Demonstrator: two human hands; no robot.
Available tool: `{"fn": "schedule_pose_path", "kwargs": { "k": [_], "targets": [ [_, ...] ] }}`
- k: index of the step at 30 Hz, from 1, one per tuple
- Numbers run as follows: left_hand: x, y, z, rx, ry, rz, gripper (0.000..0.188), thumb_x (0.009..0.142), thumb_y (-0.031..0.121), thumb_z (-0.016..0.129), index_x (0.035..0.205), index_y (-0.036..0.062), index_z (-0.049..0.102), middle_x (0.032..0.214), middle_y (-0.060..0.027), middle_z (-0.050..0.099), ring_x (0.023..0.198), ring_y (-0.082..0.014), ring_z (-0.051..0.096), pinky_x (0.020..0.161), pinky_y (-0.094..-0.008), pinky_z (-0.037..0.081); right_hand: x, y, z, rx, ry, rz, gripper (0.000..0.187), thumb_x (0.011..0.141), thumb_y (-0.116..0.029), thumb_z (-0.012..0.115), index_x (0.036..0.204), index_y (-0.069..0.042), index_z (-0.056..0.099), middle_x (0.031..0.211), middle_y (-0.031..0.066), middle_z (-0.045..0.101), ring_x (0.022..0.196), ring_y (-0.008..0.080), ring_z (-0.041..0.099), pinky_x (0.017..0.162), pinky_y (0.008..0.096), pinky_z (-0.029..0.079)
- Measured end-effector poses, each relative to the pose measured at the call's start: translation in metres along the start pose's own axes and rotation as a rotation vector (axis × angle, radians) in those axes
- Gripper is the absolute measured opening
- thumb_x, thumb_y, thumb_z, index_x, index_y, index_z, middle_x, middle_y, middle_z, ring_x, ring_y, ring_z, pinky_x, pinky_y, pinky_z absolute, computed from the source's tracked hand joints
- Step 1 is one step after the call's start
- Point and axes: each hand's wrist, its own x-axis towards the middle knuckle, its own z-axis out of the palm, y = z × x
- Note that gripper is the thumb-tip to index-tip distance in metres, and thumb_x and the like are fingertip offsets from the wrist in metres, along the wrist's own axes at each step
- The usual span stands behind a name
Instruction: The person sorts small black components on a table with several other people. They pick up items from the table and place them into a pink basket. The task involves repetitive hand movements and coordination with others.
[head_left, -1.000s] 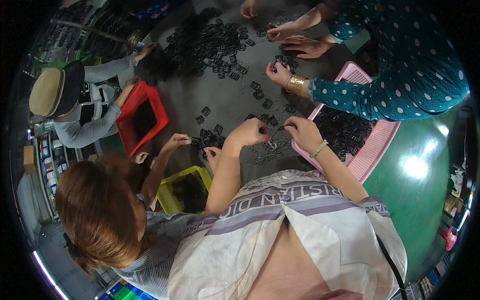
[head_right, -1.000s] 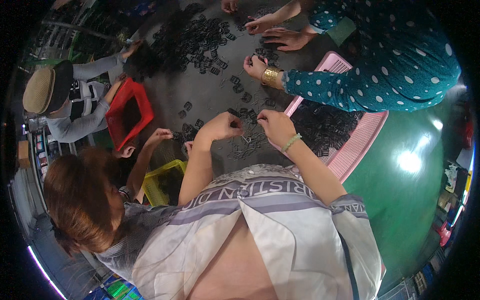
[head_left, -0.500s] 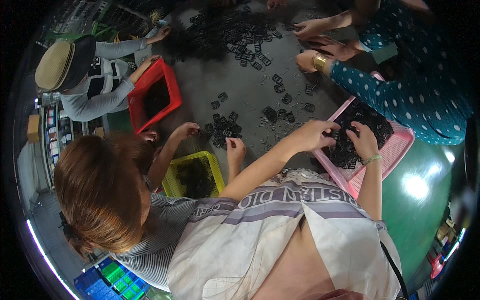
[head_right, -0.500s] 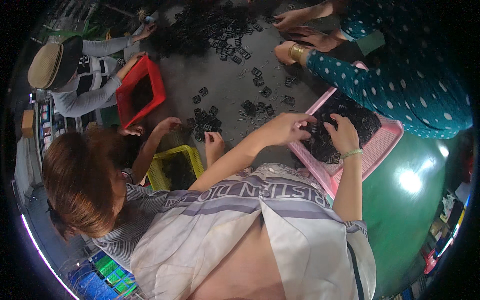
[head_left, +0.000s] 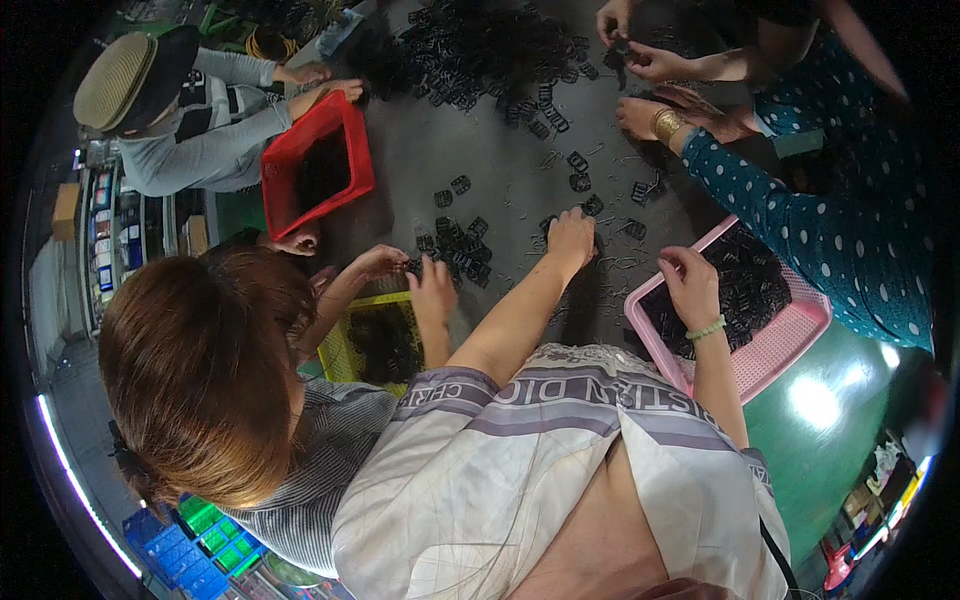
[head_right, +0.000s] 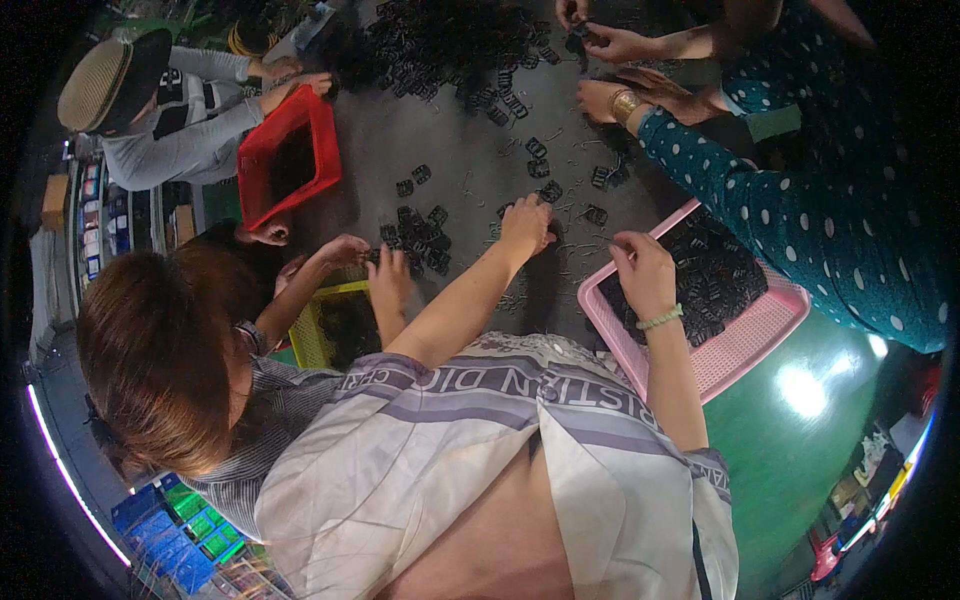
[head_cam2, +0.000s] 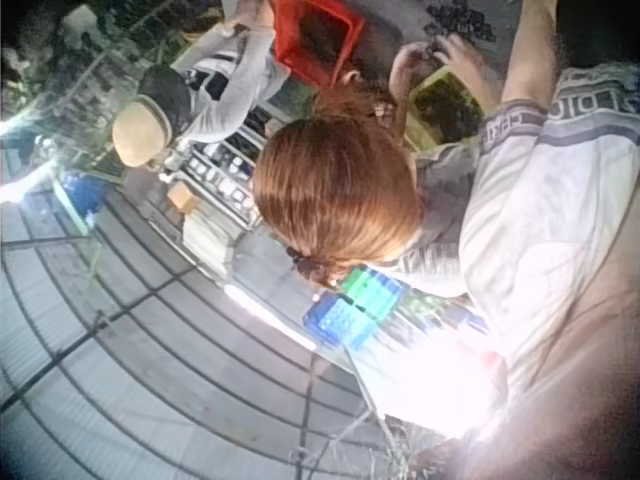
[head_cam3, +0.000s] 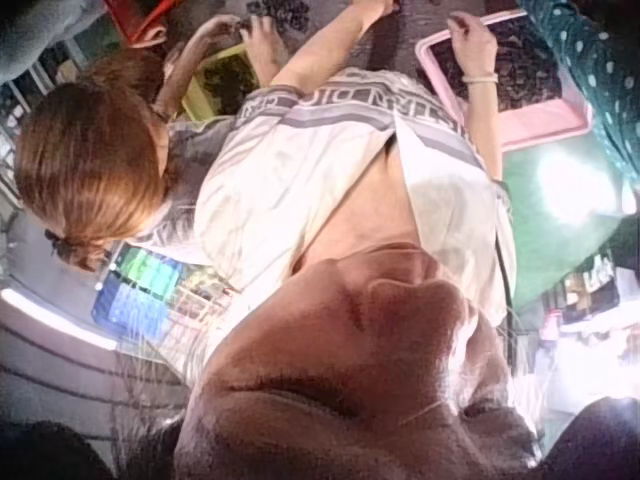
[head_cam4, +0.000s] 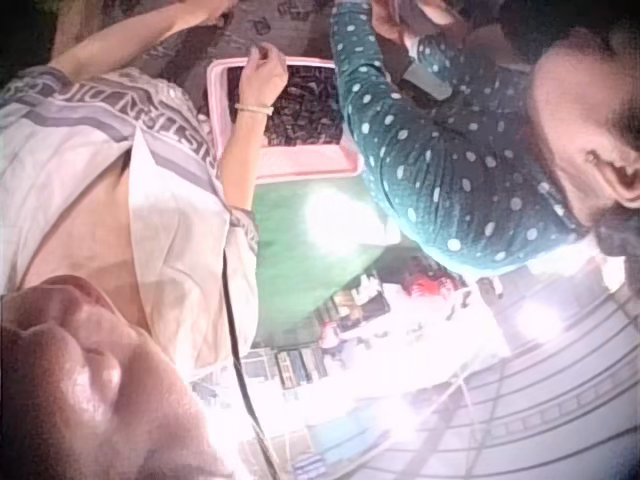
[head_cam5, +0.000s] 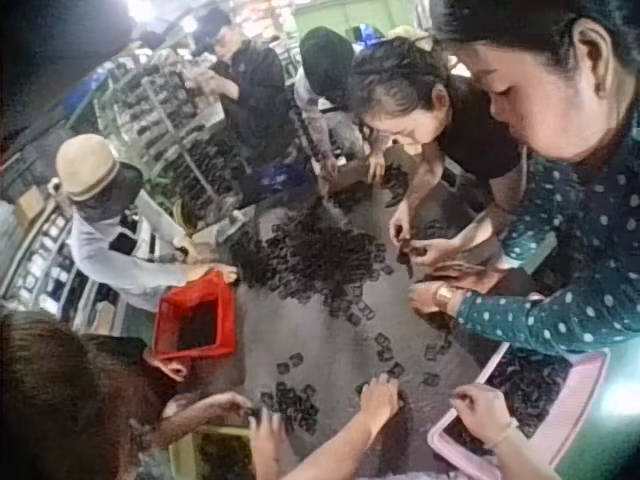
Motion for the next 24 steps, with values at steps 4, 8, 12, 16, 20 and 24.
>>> {"fn": "schedule_pose_path", "kwargs": {
  "k": [4, 8, 12, 16, 20, 24],
  "targets": [
    [0.012, -0.013, 0.008, -0.083, 0.065, -0.019, 0.036, 0.06, 0.026, 0.078, 0.087, 0.0091, 0.06, 0.104, -0.011, 0.052, 0.1, -0.0299, 0.05, 0.079, -0.0414, 0.042, 0.04, 0.016, 0.029, -0.25, -0.119, -0.119, 0.021, 0.073, -0.011, 0.065, 0.092, -0.002, 0.06, 0.084, 0.0144, 0.061, 0.075, 0.0302, 0.06, 0.069, 0.0348, 0.048],
    [-0.002, -0.019, 0.01, -0.098, 0.08, 0.109, 0.034, 0.06, 0.025, 0.078, 0.084, 0.0082, 0.062, 0.099, -0.0109, 0.054, 0.095, -0.0294, 0.053, 0.074, -0.0409, 0.043, 0.089, 0.029, 0.061, -0.611, -0.429, -0.006, 0.022, 0.077, -0.01, 0.059, 0.097, -0.001, 0.059, 0.094, 0.0184, 0.061, 0.088, 0.0337, 0.06, 0.076, 0.0377, 0.05],
    [-0.01, -0.036, 0.007, -0.548, 0.032, 0.099, 0.024, 0.065, 0.018, 0.075, 0.082, 0.0052, 0.064, 0.079, -0.0082, 0.058, 0.075, -0.0239, 0.058, 0.065, -0.0356, 0.045, 0.113, 0.045, 0.091, -0.675, -0.513, 0.215, 0.021, 0.075, -0.005, 0.058, 0.096, 0.0, 0.06, 0.106, 0.0194, 0.059, 0.098, 0.0338, 0.058, 0.081, 0.0415, 0.049],
    [-0.016, -0.066, -0.014, -1.348, -0.027, -0.215, 0.02, 0.076, 0.019, 0.067, 0.069, 0.0024, 0.059, 0.064, -0.0034, 0.057, 0.059, -0.012, 0.056, 0.054, -0.0259, 0.044, 0.123, 0.037, 0.092, -0.739, -0.63, 0.251, 0.021, 0.083, -0.005, 0.046, 0.099, 0.0, 0.058, 0.106, 0.0199, 0.06, 0.098, 0.0339, 0.059, 0.081, 0.0412, 0.05],
    [-0.031, -0.102, -0.016, -1.756, 0.091, -0.545, 0.01, 0.077, 0.009, 0.063, 0.075, 0.002, 0.056, 0.069, -0.0032, 0.056, 0.063, -0.0117, 0.056, 0.057, -0.0268, 0.047, 0.124, 0.031, 0.087, -0.655, -0.67, 0.23, 0.025, 0.075, -0.007, 0.06, 0.098, 0.0, 0.059, 0.103, 0.0193, 0.061, 0.097, 0.0328, 0.06, 0.08, 0.0393, 0.05],
    [-0.018, -0.124, 0.017, -1.002, 0.248, -0.342, 0.022, 0.07, 0.005, 0.067, 0.088, 0.0005, 0.055, 0.074, -0.0067, 0.059, 0.063, -0.0164, 0.058, 0.056, -0.0298, 0.047, 0.119, 0.029, 0.081, 0.174, -0.578, 0.455, 0.032, 0.067, -0.012, 0.072, 0.093, 0.0, 0.059, 0.085, 0.0127, 0.063, 0.079, 0.0238, 0.063, 0.068, 0.0319, 0.05]
  ]
}}
